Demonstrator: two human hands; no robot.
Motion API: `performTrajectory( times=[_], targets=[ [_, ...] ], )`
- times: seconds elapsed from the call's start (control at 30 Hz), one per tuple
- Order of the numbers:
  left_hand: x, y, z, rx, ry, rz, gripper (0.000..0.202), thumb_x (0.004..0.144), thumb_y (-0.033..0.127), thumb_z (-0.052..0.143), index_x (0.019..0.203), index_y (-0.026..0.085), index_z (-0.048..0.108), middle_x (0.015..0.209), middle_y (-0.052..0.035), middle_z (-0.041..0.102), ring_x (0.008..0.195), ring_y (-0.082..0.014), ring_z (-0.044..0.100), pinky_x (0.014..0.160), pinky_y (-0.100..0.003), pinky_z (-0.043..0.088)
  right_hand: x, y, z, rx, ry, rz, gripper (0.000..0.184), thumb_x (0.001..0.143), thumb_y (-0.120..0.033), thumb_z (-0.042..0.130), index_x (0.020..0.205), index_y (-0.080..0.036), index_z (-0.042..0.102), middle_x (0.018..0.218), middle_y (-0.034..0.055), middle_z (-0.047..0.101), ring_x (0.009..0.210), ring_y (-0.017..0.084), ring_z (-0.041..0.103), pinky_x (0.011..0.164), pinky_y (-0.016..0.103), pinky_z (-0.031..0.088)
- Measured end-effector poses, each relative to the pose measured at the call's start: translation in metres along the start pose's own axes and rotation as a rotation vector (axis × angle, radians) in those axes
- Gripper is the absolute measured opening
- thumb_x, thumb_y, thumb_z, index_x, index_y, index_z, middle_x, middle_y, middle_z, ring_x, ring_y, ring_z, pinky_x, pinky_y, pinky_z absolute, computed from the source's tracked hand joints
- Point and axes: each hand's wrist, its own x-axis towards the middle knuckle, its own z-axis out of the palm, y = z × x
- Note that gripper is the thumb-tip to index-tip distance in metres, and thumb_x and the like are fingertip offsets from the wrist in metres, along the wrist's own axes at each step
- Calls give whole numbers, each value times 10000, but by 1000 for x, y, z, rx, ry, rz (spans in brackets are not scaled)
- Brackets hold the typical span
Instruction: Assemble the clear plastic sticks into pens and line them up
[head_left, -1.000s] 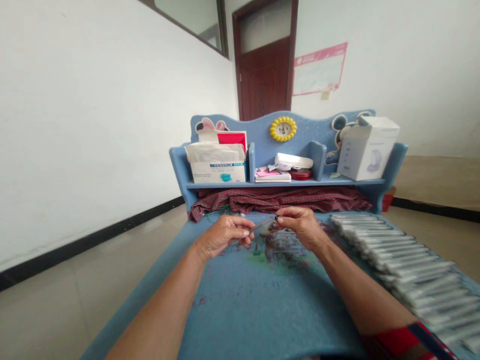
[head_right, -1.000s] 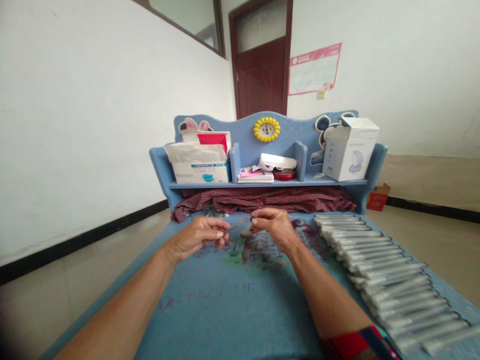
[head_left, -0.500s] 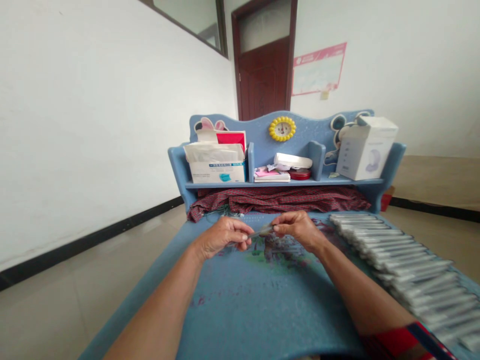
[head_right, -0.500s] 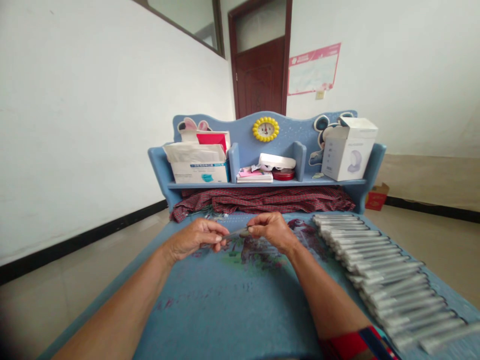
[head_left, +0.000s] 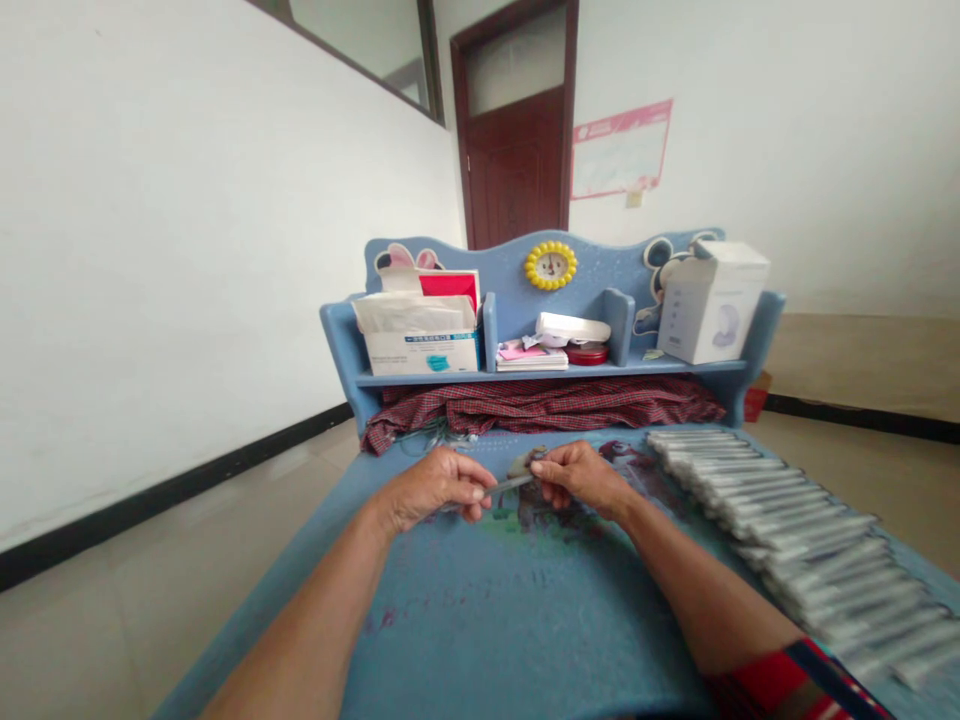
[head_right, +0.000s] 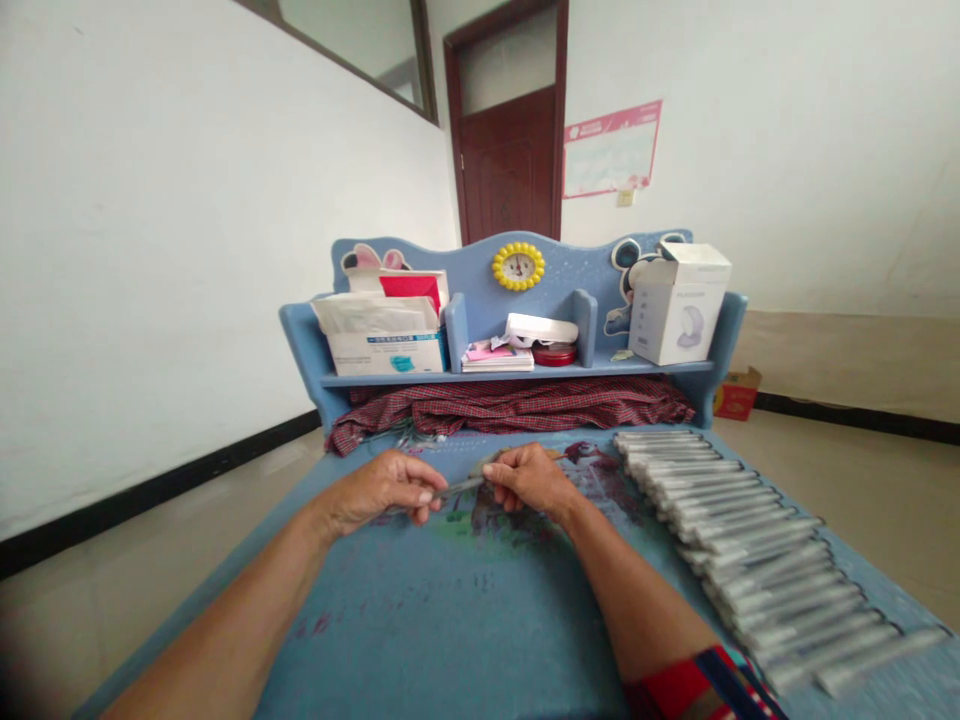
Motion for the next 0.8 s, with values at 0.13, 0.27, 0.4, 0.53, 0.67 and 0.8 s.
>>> performTrajectory(
  times=[0.13,0.27,0.4,0.53,0.67,0.8],
  targets=[
    [1,1,1,-2,22,-13,248,640,218,663,870,123,656,745,-65,686,580,-132,618,587,-249,477,1,-1,1,-36,32,29,503,735,-603,473,634,-122,580,466,1,557,351,67,478,350,168,341],
    [2,2,2,-1,35,-12,249,643,226,664,871,127,657,739,-63,684,582,-136,621,585,-250,477,1,-3,-1,-33,32,-5,442,727,-568,512,673,-133,573,518,-1,588,391,69,511,385,169,362],
    [2,3,4,-3,41,-12,242,640,223,667,862,126,657,726,-58,681,577,-136,619,585,-257,481,0,-3,1,-1,5,-13,405,698,-538,562,644,-137,550,521,-6,593,386,70,509,386,175,368],
    [2,3,5,1,42,-24,227,637,209,667,846,124,653,722,-54,683,570,-133,618,582,-253,482,1,-1,4,-34,16,28,480,714,-602,499,585,-140,525,442,-8,556,328,77,478,341,180,350],
    [2,3,5,3,44,-18,233,646,204,659,863,119,648,728,-57,684,570,-131,618,582,-253,485,0,-1,1,-38,61,53,548,752,-645,393,618,-136,545,423,9,559,316,92,489,321,185,332],
    [3,2,5,12,54,-12,235,649,202,654,867,115,648,734,-63,684,570,-130,618,577,-252,486,-2,-3,-3,6,43,11,404,704,-546,552,669,-144,540,488,-2,597,359,80,515,348,167,344]
  ],
)
